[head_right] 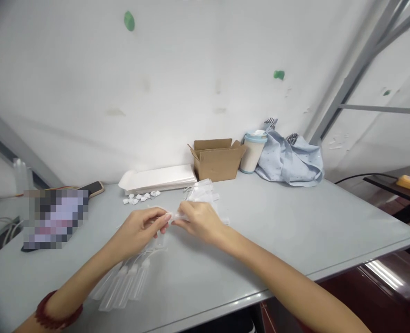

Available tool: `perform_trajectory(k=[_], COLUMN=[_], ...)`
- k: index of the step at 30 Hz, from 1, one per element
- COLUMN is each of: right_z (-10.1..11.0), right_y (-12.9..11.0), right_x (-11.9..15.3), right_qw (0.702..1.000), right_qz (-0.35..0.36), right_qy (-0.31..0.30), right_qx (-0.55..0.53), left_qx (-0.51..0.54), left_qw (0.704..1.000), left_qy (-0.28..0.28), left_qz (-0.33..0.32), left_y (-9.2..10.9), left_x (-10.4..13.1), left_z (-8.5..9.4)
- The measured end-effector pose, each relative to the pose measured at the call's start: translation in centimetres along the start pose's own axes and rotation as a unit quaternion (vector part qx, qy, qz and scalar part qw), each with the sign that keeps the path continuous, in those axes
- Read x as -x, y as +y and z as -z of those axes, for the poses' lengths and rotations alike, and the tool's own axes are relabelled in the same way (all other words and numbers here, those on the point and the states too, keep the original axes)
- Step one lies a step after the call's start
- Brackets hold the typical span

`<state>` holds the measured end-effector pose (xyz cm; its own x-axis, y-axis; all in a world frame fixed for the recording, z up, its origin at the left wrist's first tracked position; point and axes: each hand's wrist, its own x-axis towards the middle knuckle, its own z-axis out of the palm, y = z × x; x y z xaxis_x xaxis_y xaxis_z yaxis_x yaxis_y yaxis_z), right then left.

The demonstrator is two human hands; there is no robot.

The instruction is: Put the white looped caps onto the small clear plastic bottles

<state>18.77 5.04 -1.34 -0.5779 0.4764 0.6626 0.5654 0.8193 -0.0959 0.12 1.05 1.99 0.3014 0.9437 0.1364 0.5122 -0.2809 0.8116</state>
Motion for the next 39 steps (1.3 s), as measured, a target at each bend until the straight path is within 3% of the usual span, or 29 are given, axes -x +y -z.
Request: perform_trajectory(k=[6,10,14,17,19,20,22,25,28,32,36,39], right_z=[0.2,0.5,2.0,3.3,3.8,3.8,3.5,2.6,1.6,1.3,2.4,2.9], right_y=[-0.9,-1.0,-0.4,0.4,0.9,1.1,1.3,1.4,1.1,0.5,0.2,0.4], right_x=[-0.1,-0.3,-0.8,-1.2,-1.3,-1.3,-1.1,-0.8,-0.7,-0.8,-1.1,-1.3], right_qw=[0.976,0.978,0.995,0.946,0.917,0.917,0.946,0.991,0.996,0.992,0.993,0.940], right_qz=[0.139,0.128,0.011,-0.082,-0.108,-0.112,-0.094,0.003,0.085,0.106,0.035,-0.074], right_qy=[0.033,0.019,-0.077,-0.162,-0.190,-0.185,-0.134,-0.033,0.014,0.035,-0.037,-0.138], right_qx=[0.164,0.161,-0.062,-0.269,-0.335,-0.336,-0.281,-0.132,-0.001,0.063,-0.102,-0.303], left_qx=[0.076,0.033,-0.071,-0.132,-0.145,-0.142,-0.125,-0.094,-0.038,0.024,-0.037,-0.125], left_qw=[0.992,0.998,0.996,0.982,0.974,0.974,0.981,0.991,0.998,1.000,0.997,0.980], left_qy=[-0.051,-0.012,0.023,0.041,0.056,0.060,0.057,0.046,0.026,0.000,0.029,0.064], left_qz=[0.089,0.054,-0.046,-0.129,-0.162,-0.164,-0.139,-0.082,-0.044,-0.012,-0.055,-0.139], left_y=[-0.6,-0.2,0.4,0.3,0.1,0.0,0.0,0.4,0.8,1.2,1.3,0.9], left_x=[-0.1,-0.1,0.2,0.2,0.0,-0.1,-0.4,-0.8,-0.9,-0.5,0.1,0.1], left_z=[-0.6,-0.7,-0.7,-1.2,-1.5,-1.6,-1.5,-0.9,-0.3,-0.3,-0.8,-0.8])
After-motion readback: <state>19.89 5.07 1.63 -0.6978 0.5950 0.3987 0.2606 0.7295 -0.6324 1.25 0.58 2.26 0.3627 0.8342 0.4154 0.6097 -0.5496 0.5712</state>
